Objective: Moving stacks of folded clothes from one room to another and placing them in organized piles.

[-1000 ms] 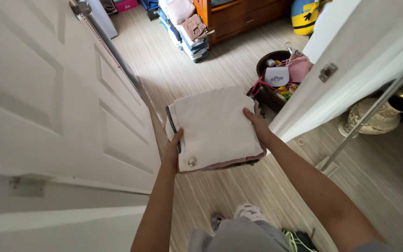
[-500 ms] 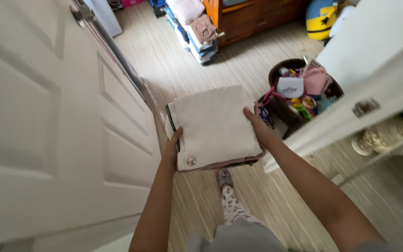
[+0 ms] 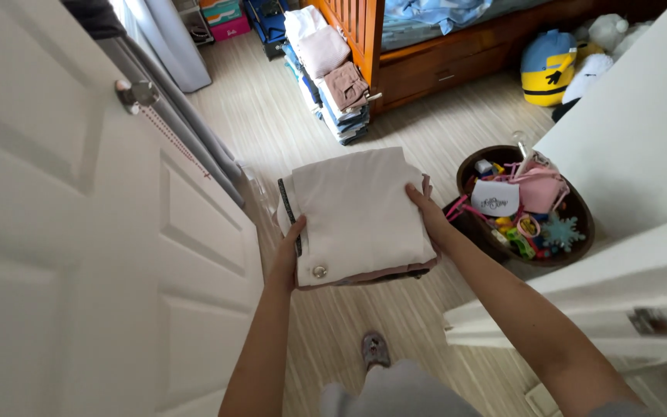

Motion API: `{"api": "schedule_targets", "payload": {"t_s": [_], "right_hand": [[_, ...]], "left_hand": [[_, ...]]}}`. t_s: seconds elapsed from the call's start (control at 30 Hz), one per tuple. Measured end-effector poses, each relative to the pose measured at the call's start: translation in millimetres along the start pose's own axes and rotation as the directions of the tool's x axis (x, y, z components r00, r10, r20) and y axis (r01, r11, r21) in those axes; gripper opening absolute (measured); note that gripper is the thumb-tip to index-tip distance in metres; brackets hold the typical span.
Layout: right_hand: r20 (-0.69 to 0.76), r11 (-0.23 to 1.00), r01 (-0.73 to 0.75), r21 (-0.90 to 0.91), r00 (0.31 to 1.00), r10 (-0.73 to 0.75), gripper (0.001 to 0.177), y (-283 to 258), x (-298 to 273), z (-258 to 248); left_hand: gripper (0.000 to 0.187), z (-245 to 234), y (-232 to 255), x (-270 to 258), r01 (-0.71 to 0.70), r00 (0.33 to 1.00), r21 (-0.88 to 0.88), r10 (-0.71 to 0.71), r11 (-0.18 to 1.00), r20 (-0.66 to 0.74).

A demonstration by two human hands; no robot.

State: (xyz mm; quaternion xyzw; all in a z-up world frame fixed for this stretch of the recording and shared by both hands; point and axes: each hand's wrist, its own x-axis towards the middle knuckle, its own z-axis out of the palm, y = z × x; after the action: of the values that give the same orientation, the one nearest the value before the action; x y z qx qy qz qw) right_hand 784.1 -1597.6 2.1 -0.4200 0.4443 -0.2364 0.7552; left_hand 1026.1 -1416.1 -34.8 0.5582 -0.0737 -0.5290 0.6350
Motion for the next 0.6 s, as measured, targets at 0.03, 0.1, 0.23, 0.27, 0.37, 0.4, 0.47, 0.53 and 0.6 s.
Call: {"api": "schedule_targets", "payload": {"t_s": [0.03, 0.1, 0.23, 0.27, 0.37, 0.4, 0.47, 0.53, 0.6], "right_hand": [[0.000, 1.000, -0.002, 0.000, 1.000, 0.002, 0.118, -5, 9, -1], [0.024, 0.998, -0.048, 0.045, 0.999, 0.047, 0.113, -14, 22, -4], [0.089, 0.995, -0.044, 0.091, 0.995, 0.036, 0.109, 3, 82, -35], [0.085, 0.995, -0.027, 0.099, 0.996, 0.018, 0.109, 1, 89, -36], [0.056, 0.995, -0.020, 0.094, 0.998, 0.014, 0.110, -15, 96, -28], [0.032, 0.996, -0.031, 0.083, 0.999, 0.029, 0.111, -22, 97, -24], [0.011, 0.998, -0.015, 0.067, 1.000, 0.014, 0.112, -24, 113, -27], [-0.012, 0.999, 0.004, 0.052, 1.000, -0.003, 0.114, -34, 123, -21], [-0.096, 1.000, -0.007, 0.013, 0.995, 0.009, 0.114, -51, 128, -8]], "left_hand": [[0.081, 2, 2, 11, 0.001, 1.000, 0.000, -0.001, 1.000, -0.001], [0.080, 6, 5, 30, 0.055, 0.998, -0.048, -0.054, 0.997, 0.015], [0.081, 10, 5, 69, 0.037, 0.996, -0.065, -0.032, 0.997, 0.080], [0.080, 11, 6, 77, 0.060, 0.993, -0.096, -0.050, 0.994, 0.104], [0.079, 14, 10, 101, 0.101, 0.989, -0.118, -0.086, 0.988, 0.123], [0.078, 15, 11, 109, 0.116, 0.988, -0.109, -0.104, 0.987, 0.114], [0.077, 22, 23, 119, 0.109, 0.989, -0.109, -0.096, 0.988, 0.115], [0.077, 25, 32, 136, 0.102, 0.989, -0.107, -0.089, 0.989, 0.118], [0.078, 26, 40, 159, 0.166, 0.980, -0.126, -0.150, 0.978, 0.128]]}}
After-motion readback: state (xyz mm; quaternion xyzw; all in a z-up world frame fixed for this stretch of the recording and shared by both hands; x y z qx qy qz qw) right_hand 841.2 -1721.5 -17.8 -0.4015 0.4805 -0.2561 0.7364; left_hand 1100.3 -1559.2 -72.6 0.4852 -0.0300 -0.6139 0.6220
